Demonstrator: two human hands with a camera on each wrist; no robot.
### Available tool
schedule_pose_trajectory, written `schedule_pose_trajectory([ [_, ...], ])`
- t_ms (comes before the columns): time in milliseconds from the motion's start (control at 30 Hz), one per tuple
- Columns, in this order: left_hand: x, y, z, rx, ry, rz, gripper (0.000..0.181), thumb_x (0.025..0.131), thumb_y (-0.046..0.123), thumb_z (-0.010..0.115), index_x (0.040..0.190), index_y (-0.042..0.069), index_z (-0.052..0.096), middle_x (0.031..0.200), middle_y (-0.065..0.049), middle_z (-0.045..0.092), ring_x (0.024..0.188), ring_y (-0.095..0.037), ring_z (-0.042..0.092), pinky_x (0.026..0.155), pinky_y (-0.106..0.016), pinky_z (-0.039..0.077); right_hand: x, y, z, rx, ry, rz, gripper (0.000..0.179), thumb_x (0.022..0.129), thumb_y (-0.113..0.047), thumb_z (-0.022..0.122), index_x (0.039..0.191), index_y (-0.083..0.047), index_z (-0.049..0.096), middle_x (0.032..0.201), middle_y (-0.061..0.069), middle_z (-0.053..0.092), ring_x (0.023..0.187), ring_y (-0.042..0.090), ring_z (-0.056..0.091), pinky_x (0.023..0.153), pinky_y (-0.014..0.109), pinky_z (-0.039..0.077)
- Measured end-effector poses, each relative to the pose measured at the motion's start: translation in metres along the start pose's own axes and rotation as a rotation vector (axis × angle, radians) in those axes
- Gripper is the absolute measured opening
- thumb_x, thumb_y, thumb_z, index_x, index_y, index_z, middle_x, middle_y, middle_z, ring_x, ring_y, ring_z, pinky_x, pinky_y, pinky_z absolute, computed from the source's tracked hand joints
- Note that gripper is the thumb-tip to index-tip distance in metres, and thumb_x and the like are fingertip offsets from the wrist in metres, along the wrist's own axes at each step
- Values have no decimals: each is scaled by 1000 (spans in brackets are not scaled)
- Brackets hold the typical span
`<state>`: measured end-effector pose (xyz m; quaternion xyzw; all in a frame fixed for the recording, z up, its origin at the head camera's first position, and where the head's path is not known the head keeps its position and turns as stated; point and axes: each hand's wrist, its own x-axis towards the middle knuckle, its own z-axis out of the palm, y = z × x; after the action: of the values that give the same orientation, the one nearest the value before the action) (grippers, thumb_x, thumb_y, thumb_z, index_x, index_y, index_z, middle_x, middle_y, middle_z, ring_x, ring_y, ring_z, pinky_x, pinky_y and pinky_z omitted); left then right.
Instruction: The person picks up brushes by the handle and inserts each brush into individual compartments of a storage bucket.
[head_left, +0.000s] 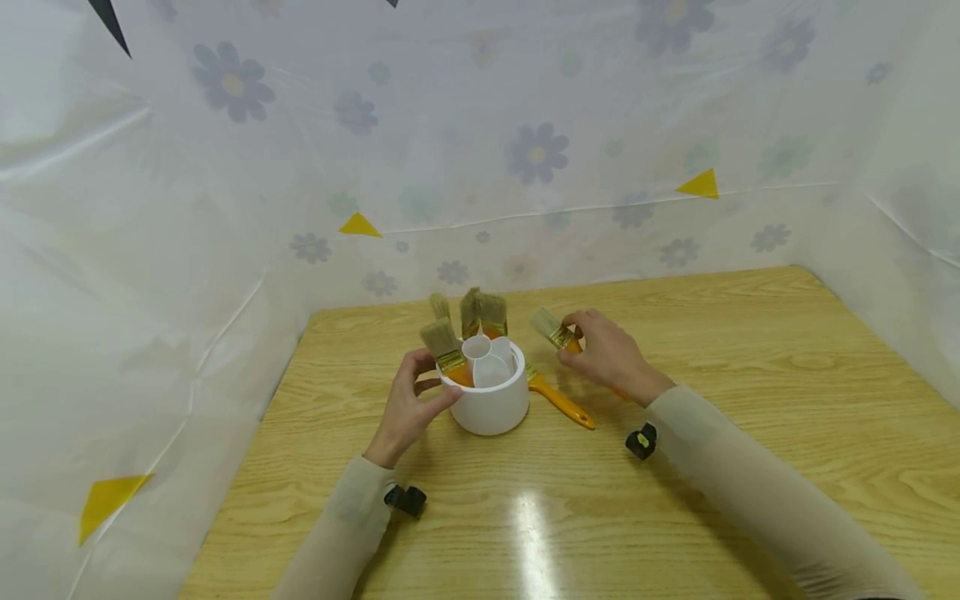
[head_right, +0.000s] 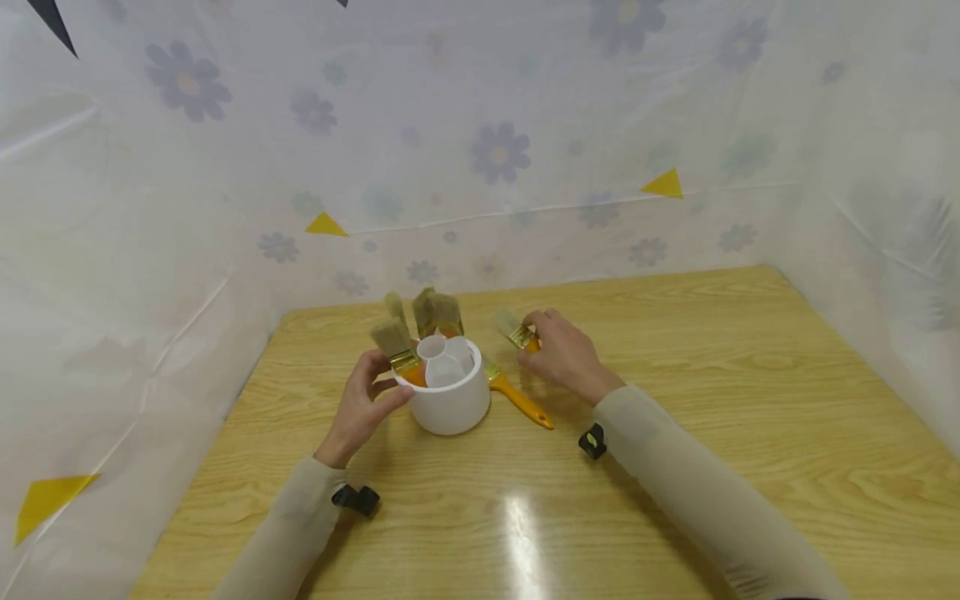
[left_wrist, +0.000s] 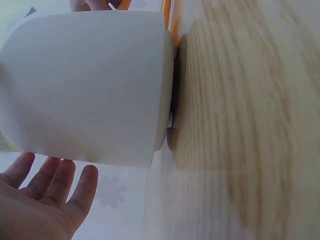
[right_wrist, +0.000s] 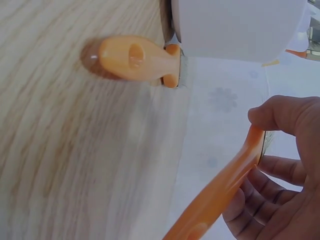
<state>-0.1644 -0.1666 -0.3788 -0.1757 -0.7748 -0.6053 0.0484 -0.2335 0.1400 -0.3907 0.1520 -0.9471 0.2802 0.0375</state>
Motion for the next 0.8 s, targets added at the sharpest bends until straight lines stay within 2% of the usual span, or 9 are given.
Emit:
schedule_pose_trajectory([
  [467, 0, -1, -1, -17, -7, 10, 56, 85, 4, 67, 133, -7, 41, 128, -27, 45, 119, -43, 43, 99, -62, 37, -5, -2, -6, 22, 38, -5, 50, 85, -31, 70, 128, -9, 55, 103, 8, 54, 79, 23, 53, 62, 36, 45],
  [800, 0, 0, -3, -14, -14, 13, 56, 86, 4, 67, 134, -6, 41, 127, -27, 45, 119, -42, 43, 99, -61, 38, -11, -4, -13, 24, 77, -51, 50, 85, -31, 69, 128, -8, 55, 99, 7, 54, 75, 21, 50, 61, 34, 44],
])
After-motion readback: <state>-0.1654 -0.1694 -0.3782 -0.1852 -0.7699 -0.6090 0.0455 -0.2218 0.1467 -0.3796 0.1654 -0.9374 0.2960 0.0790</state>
